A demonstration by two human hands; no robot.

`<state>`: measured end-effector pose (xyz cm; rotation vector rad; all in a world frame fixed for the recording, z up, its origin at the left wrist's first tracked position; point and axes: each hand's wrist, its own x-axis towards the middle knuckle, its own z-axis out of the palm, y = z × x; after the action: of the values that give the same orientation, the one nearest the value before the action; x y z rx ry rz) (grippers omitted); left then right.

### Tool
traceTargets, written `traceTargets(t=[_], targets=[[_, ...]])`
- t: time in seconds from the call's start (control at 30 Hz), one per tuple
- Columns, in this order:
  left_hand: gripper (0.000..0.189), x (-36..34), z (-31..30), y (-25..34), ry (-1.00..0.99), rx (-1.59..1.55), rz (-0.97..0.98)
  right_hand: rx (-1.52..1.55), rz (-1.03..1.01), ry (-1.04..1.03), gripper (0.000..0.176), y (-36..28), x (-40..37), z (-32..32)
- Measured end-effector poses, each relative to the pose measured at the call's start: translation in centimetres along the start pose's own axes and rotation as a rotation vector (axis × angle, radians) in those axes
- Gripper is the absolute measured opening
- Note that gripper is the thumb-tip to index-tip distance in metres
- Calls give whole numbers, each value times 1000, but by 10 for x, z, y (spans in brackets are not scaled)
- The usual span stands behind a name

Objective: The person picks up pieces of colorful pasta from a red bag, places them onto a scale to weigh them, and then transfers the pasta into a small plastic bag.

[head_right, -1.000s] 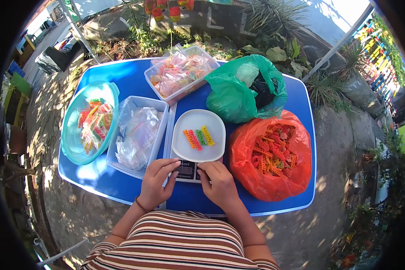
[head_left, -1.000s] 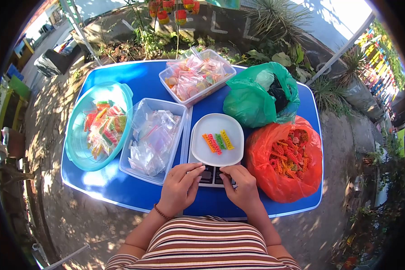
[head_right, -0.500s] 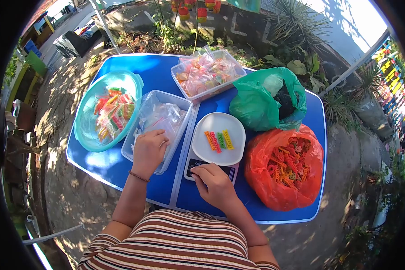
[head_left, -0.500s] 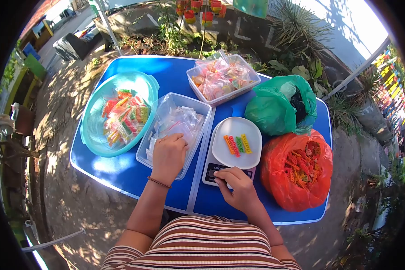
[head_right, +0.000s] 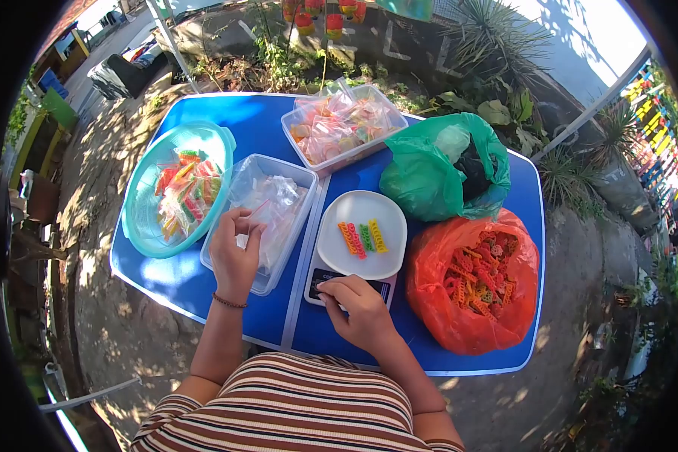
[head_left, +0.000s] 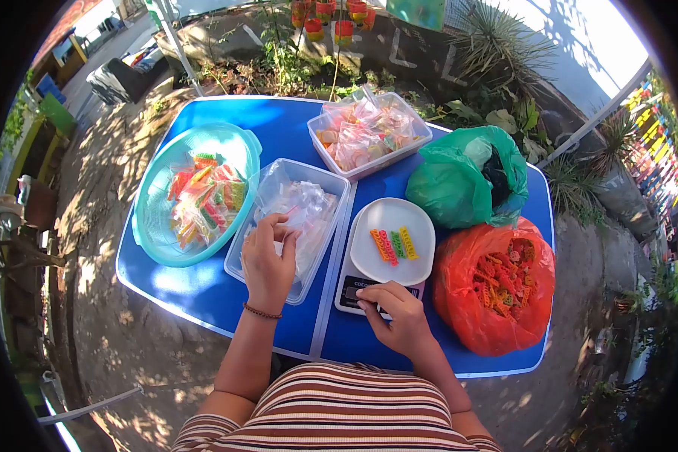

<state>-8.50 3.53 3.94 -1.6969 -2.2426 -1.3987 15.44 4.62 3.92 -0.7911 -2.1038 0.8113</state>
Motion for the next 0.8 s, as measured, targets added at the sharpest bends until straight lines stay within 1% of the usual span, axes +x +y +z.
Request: traceTargets(t=[0.03, 0.13, 0.23, 0.33, 0.43, 0.47, 0.57, 0.6, 0.67, 0.7, 0.73, 0.8], targets=[[25, 1, -2, 4, 24, -71, -84, 4, 9, 0, 18, -1, 0, -1], [25, 0, -1, 3, 89, -453, -112, 87, 117, 4, 20, -3, 0, 0], [18, -10, -3, 18, -135, -1032, -328, 548, 352, 176, 23, -13, 3, 11], [15, -28, 10, 35, -315, -1280, -466, 995, 516, 166, 27, -12, 5, 14], [16, -42, 18, 35, -468, -1286, -429, 957, 451, 167, 22, 12, -10, 7], [22, -47, 19, 28, -534, -1203, -379, 852, 443, 215, 16, 18, -13, 5], [39, -42, 10, 35, -724, -737, -19, 275, 304, 90, 12, 22, -11, -15], [49, -43, 10, 40, -745, -760, 30, 391, 357, 62, 12, 21, -13, -14], [45, -49, 13, 43, -879, -880, -206, 619, 451, 10, 13, 18, -16, -13], [43, -52, 17, 43, -945, -940, -315, 614, 444, 18, 13, 20, -16, -13], [33, -59, 23, 39, -928, -1038, -397, 608, 443, 29, 14, 22, -19, -11], [31, -66, 29, 36, -848, -1087, -481, 648, 460, 63, 15, 19, -18, -11]])
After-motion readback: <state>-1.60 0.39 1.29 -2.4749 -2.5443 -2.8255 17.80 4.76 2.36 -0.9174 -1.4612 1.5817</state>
